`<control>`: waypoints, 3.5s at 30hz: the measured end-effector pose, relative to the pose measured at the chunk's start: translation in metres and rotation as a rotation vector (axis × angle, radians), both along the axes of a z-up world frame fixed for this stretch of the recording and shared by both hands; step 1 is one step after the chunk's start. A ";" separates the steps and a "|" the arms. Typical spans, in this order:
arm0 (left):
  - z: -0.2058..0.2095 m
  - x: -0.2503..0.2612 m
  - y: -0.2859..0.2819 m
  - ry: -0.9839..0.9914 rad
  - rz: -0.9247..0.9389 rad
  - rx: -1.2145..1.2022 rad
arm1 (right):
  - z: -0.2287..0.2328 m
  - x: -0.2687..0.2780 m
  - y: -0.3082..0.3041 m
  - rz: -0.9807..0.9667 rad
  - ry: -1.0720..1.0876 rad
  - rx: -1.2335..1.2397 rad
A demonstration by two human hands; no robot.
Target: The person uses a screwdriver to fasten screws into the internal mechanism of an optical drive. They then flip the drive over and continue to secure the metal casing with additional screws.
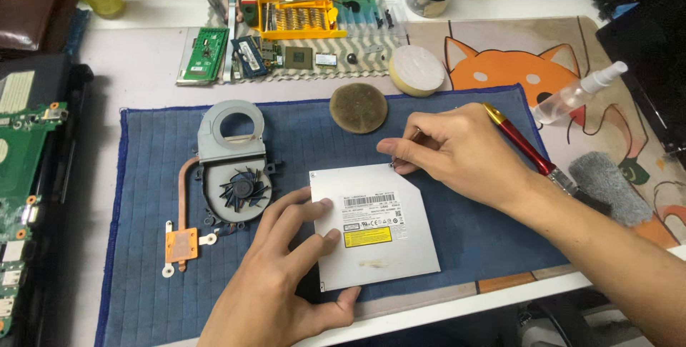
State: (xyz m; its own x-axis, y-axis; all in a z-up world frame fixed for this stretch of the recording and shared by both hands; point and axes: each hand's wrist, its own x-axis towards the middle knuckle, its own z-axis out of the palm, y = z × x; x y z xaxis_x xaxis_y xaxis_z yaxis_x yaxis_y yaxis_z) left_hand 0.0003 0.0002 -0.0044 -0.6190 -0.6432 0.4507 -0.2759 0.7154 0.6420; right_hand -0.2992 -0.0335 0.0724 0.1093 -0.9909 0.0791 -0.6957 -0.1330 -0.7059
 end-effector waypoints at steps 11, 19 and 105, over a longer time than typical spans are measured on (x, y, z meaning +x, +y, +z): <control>-0.004 0.000 0.000 0.006 0.001 -0.009 | -0.007 -0.005 -0.002 0.126 0.033 -0.171; -0.004 0.000 0.000 0.014 -0.003 -0.005 | -0.009 -0.007 -0.006 0.137 0.049 -0.220; 0.004 -0.072 -0.094 -0.350 0.077 0.370 | 0.035 -0.080 -0.031 0.498 0.525 -0.376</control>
